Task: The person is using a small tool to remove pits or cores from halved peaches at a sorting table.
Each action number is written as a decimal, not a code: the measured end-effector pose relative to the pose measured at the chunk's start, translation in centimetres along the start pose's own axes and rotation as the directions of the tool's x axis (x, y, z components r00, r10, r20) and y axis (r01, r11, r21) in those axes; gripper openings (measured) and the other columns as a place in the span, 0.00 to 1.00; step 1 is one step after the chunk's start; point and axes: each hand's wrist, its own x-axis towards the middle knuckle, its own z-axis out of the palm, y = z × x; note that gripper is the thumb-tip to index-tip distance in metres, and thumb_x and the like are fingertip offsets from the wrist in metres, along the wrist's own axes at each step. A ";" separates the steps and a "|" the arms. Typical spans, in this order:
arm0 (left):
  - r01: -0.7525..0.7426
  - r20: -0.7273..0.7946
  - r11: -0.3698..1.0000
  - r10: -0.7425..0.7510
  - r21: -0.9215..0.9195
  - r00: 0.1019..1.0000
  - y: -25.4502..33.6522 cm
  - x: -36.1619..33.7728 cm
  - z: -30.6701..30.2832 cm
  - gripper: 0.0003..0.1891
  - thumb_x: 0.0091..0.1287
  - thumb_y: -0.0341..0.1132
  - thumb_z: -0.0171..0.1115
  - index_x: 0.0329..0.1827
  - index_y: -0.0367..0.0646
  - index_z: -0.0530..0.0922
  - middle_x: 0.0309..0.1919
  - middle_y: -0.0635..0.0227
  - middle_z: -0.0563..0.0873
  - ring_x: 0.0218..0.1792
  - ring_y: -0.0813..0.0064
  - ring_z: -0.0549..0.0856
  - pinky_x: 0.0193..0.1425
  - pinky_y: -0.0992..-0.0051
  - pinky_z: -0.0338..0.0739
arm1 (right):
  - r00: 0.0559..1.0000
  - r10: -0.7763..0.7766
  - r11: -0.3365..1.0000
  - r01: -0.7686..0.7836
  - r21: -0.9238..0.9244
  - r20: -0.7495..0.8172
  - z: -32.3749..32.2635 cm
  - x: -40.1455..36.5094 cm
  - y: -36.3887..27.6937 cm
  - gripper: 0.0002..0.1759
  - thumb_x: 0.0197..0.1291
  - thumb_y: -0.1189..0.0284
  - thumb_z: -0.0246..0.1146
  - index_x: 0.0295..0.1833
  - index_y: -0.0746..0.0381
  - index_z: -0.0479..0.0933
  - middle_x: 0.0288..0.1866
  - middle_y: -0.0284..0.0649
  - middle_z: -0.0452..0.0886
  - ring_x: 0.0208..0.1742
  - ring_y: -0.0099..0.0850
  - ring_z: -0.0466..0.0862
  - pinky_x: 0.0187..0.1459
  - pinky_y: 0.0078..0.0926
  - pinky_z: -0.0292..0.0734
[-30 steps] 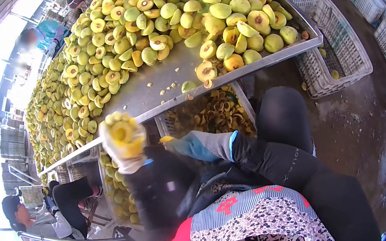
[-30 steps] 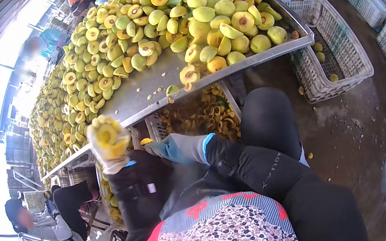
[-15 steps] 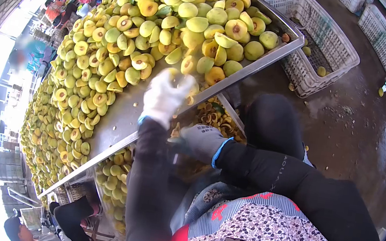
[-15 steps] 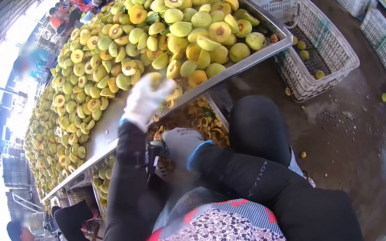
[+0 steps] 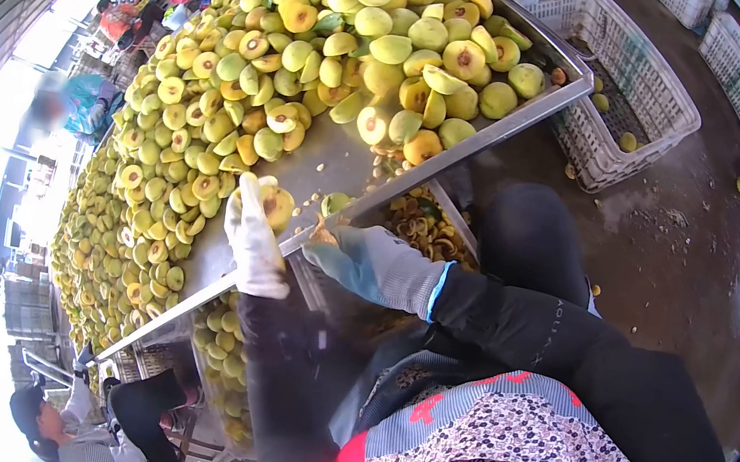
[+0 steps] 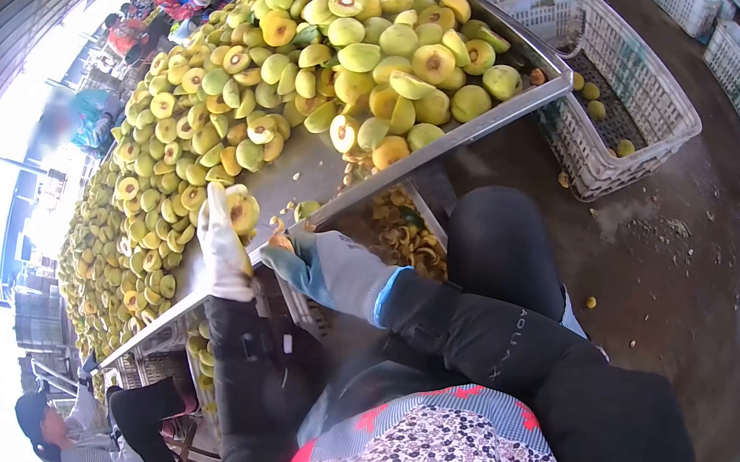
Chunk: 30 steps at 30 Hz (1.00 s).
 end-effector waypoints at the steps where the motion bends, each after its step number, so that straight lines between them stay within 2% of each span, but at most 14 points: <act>1: -0.034 -0.016 0.999 0.034 -0.007 0.999 0.6 -1.4 0.2 0.23 0.78 0.52 0.56 0.42 0.39 0.83 0.36 0.71 0.84 0.37 0.82 0.79 0.45 0.77 0.75 | 1.000 -0.028 0.993 0.029 0.116 -0.008 0.6 -0.1 -0.4 0.26 0.72 0.48 0.58 0.48 0.63 0.82 0.39 0.56 0.85 0.44 0.52 0.86 0.45 0.42 0.79; 2: -0.055 -0.018 0.999 0.055 -0.002 0.998 0.4 -2.3 0.1 0.24 0.79 0.54 0.53 0.43 0.39 0.83 0.37 0.68 0.84 0.38 0.79 0.80 0.45 0.76 0.76 | 0.998 -0.051 0.972 0.055 0.230 -0.022 1.1 -0.1 -0.6 0.26 0.72 0.48 0.58 0.49 0.63 0.81 0.39 0.57 0.84 0.43 0.53 0.86 0.45 0.41 0.78; 3: -0.075 -0.020 0.997 0.075 0.003 0.997 0.2 -3.2 0.0 0.26 0.79 0.56 0.50 0.45 0.38 0.82 0.37 0.66 0.84 0.39 0.75 0.81 0.45 0.74 0.77 | 0.994 -0.096 0.970 0.106 0.218 -0.054 1.6 0.0 -0.4 0.26 0.73 0.49 0.59 0.51 0.63 0.81 0.38 0.55 0.85 0.38 0.44 0.86 0.44 0.37 0.78; 5: 0.025 0.028 0.932 -0.016 -0.361 0.999 -0.6 -4.2 0.2 0.25 0.79 0.56 0.50 0.49 0.39 0.80 0.39 0.63 0.84 0.40 0.71 0.82 0.47 0.70 0.78 | 0.998 -0.043 0.971 0.054 0.232 -0.052 2.8 0.0 0.6 0.26 0.73 0.49 0.59 0.51 0.63 0.81 0.35 0.52 0.85 0.35 0.38 0.85 0.43 0.36 0.79; 7: 0.156 0.100 0.734 -0.121 -0.660 0.988 -0.2 -5.2 0.7 0.24 0.78 0.55 0.49 0.55 0.41 0.75 0.44 0.60 0.83 0.43 0.64 0.83 0.52 0.63 0.79 | 0.999 0.027 0.962 -0.019 0.271 -0.026 3.6 0.0 1.0 0.26 0.73 0.49 0.59 0.50 0.64 0.81 0.33 0.48 0.85 0.33 0.33 0.83 0.41 0.34 0.78; 10: 0.162 -0.005 0.741 -0.218 -0.652 0.976 1.2 -6.2 1.7 0.30 0.78 0.62 0.44 0.55 0.41 0.77 0.49 0.61 0.85 0.48 0.63 0.83 0.52 0.61 0.81 | 0.995 0.092 0.935 -0.094 0.341 0.024 4.1 0.2 1.0 0.27 0.73 0.48 0.58 0.48 0.65 0.82 0.28 0.42 0.83 0.29 0.28 0.81 0.35 0.30 0.77; 12: 0.145 0.024 0.737 -0.173 -0.660 0.985 0.5 -6.1 1.1 0.26 0.78 0.57 0.48 0.57 0.41 0.76 0.51 0.60 0.85 0.50 0.61 0.83 0.55 0.60 0.80 | 0.999 0.045 0.934 -0.048 0.355 0.018 4.1 0.1 1.1 0.29 0.73 0.47 0.58 0.47 0.66 0.82 0.26 0.38 0.81 0.27 0.26 0.79 0.31 0.28 0.75; 15: 0.123 0.001 0.751 -0.160 -0.649 0.987 0.1 -6.1 0.9 0.22 0.78 0.52 0.51 0.58 0.41 0.76 0.51 0.60 0.84 0.51 0.60 0.83 0.56 0.59 0.80 | 1.000 0.028 0.852 -0.021 0.524 -0.006 5.0 0.3 1.5 0.31 0.73 0.46 0.58 0.44 0.68 0.81 0.24 0.37 0.79 0.25 0.22 0.77 0.28 0.24 0.72; 17: 0.151 0.004 0.758 -0.193 -0.634 0.981 0.3 -6.2 0.9 0.20 0.78 0.49 0.52 0.58 0.41 0.76 0.50 0.60 0.84 0.50 0.60 0.83 0.57 0.59 0.80 | 0.999 -0.012 0.898 -0.006 0.440 0.038 5.0 0.7 1.7 0.30 0.75 0.46 0.54 0.47 0.67 0.80 0.30 0.40 0.82 0.32 0.29 0.82 0.37 0.28 0.77; 19: 0.090 -0.011 0.815 -0.118 -0.572 0.993 -0.5 -6.3 0.7 0.20 0.78 0.48 0.52 0.57 0.40 0.76 0.49 0.59 0.84 0.50 0.60 0.83 0.56 0.59 0.81 | 0.977 0.116 0.895 -0.180 0.407 0.177 4.3 0.7 1.3 0.33 0.75 0.43 0.50 0.47 0.66 0.80 0.29 0.41 0.81 0.32 0.31 0.84 0.36 0.30 0.79; 21: 0.025 -0.030 0.864 -0.047 -0.504 0.998 -0.9 -6.6 0.5 0.20 0.78 0.48 0.51 0.57 0.40 0.75 0.48 0.59 0.84 0.48 0.61 0.83 0.55 0.60 0.81 | 0.835 0.372 0.772 -0.521 0.365 0.405 1.7 0.4 -2.5 0.39 0.73 0.37 0.47 0.44 0.66 0.80 0.22 0.40 0.77 0.22 0.29 0.80 0.26 0.28 0.76; 24: -0.057 -0.065 0.905 0.032 -0.422 0.997 -1.3 -6.7 0.4 0.20 0.79 0.49 0.49 0.56 0.41 0.74 0.47 0.58 0.84 0.44 0.64 0.83 0.51 0.64 0.80 | 0.793 0.383 0.744 -0.568 0.351 0.473 1.7 0.4 -2.4 0.45 0.69 0.30 0.41 0.40 0.64 0.79 0.16 0.38 0.71 0.14 0.26 0.73 0.16 0.26 0.68; 27: -0.096 -0.099 0.901 0.060 -0.422 0.993 -2.4 -6.4 0.3 0.21 0.79 0.51 0.48 0.56 0.41 0.74 0.46 0.57 0.84 0.43 0.65 0.83 0.50 0.65 0.80 | 0.797 0.340 0.744 -0.553 0.376 0.499 1.4 -0.1 -3.0 0.42 0.67 0.30 0.46 0.30 0.61 0.74 0.18 0.38 0.71 0.13 0.28 0.72 0.13 0.29 0.68; 30: -0.100 -0.110 0.894 0.058 -0.437 0.992 -2.3 -6.8 0.5 0.21 0.80 0.51 0.47 0.56 0.40 0.74 0.46 0.57 0.84 0.43 0.66 0.83 0.51 0.66 0.81 | 0.844 0.321 0.780 -0.493 0.386 0.429 3.1 -0.3 -1.3 0.42 0.68 0.30 0.45 0.29 0.62 0.74 0.18 0.38 0.71 0.13 0.28 0.71 0.14 0.31 0.69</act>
